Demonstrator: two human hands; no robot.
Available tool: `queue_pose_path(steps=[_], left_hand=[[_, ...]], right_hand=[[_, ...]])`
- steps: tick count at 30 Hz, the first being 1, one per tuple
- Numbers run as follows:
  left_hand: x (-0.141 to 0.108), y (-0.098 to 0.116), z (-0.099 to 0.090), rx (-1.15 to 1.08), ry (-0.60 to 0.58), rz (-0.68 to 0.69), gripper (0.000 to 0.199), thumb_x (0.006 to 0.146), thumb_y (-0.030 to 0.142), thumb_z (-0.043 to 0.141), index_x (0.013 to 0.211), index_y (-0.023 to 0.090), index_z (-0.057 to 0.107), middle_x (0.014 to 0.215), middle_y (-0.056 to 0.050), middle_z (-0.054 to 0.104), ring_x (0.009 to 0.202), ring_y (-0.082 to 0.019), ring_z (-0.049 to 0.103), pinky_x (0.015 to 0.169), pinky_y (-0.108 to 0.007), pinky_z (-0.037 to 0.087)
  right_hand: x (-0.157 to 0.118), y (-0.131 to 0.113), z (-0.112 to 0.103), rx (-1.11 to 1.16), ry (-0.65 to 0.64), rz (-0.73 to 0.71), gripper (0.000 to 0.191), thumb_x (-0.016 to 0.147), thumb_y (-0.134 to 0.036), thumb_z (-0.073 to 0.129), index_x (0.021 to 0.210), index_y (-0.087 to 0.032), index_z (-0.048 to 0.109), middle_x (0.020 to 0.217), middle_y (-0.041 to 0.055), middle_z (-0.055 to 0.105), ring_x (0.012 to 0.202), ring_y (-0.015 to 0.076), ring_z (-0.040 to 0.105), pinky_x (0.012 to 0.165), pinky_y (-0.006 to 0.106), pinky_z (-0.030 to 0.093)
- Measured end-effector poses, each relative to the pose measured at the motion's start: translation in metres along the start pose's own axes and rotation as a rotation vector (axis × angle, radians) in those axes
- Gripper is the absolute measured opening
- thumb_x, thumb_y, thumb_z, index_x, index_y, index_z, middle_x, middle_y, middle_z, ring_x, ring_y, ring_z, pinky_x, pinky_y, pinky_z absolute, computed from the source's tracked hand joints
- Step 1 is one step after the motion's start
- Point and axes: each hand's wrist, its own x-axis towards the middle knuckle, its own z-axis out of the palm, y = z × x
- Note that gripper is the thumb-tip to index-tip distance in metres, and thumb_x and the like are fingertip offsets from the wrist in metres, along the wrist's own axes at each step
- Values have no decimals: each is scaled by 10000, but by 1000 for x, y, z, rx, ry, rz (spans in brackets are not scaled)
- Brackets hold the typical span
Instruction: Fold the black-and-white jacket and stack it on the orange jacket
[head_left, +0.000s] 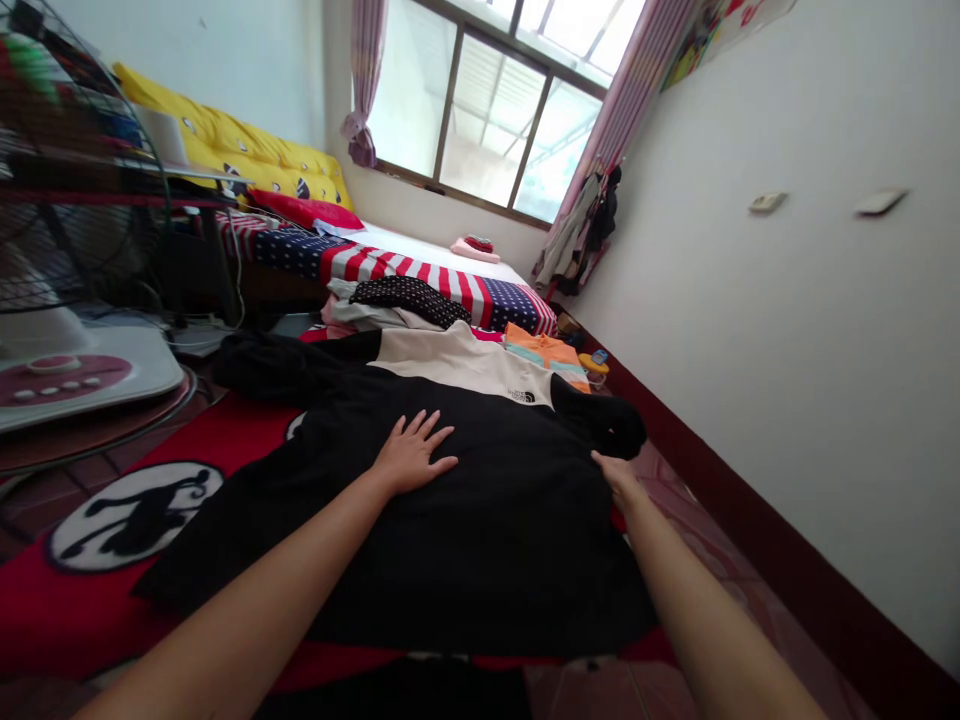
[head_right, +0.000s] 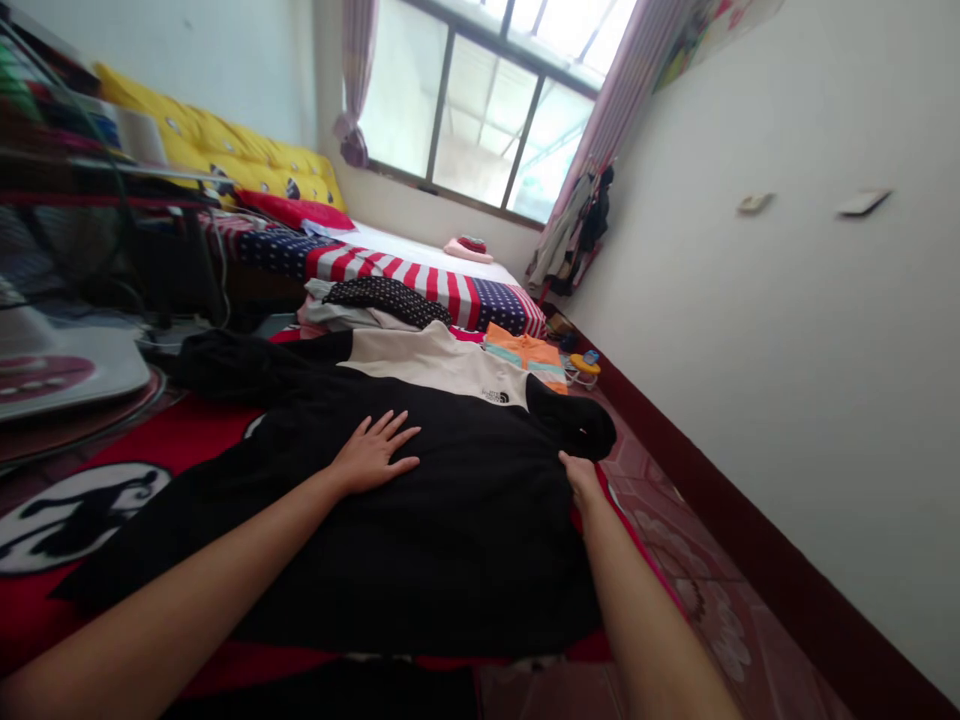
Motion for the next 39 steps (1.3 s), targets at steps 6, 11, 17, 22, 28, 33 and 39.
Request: queue_pose_path(steps=[6,11,17,22,28,33,39], left_hand=[[1,-1,2,29,0,0,693,881,694,295,1458,314,346,1576,-58,206,1450,-290,158,1140,-534,117],[1,-1,2,35,-11,3,703,877,702,280,1461,315,338,1576,-59,207,1451,-289,155,1139,-531,114],[1,-1,2,43,-10,0,706,877,704,272,1463,314,337,1576,-56,207,1450,-290,158,1140,-528,112],[1,0,1,39,-14,-2,707,875,706,274,1461,315,340,1576,-51,210,1451,-288,156,1141,-526,119],[0,0,2,29,-2,-1,707,874,705,275,1462,318,338,1575,-51,212,1451,-286,156,1142,-526,111],[0,0,1,12,-2,-5,700,873,700,291,1457,317,351,1574,-43,217,1449,-291,162,1144,-519,109],[0,1,0,12,-1,-8,696,875,696,297,1454,315,356,1577,-49,205,1449,-295,157,1141,-524,108]], right_hand=[[-38,1,-25,-13,-212,187,187,787,-356,620,735,-177,624,675,52,670,579,163,626,570,298,523],[-78,-4,-55,-101,-337,142,210,606,-111,660,807,-169,681,761,37,704,706,160,645,656,259,495],[-106,3,-55,-629,-438,-303,269,667,-155,599,924,-175,674,929,58,692,863,202,616,798,310,452],[-116,3,-37,-984,-315,-494,162,819,-255,542,936,-184,629,964,81,632,901,204,586,782,290,411],[-112,8,-26,-1000,-239,-412,60,778,-230,589,817,-189,568,856,66,633,797,200,584,675,276,368],[-108,7,-34,-787,-228,-406,160,759,-309,580,658,-218,496,709,11,606,686,168,557,632,262,375],[-106,4,-49,-27,-125,-83,301,702,-516,627,709,-220,572,674,22,649,687,199,621,661,298,483]])
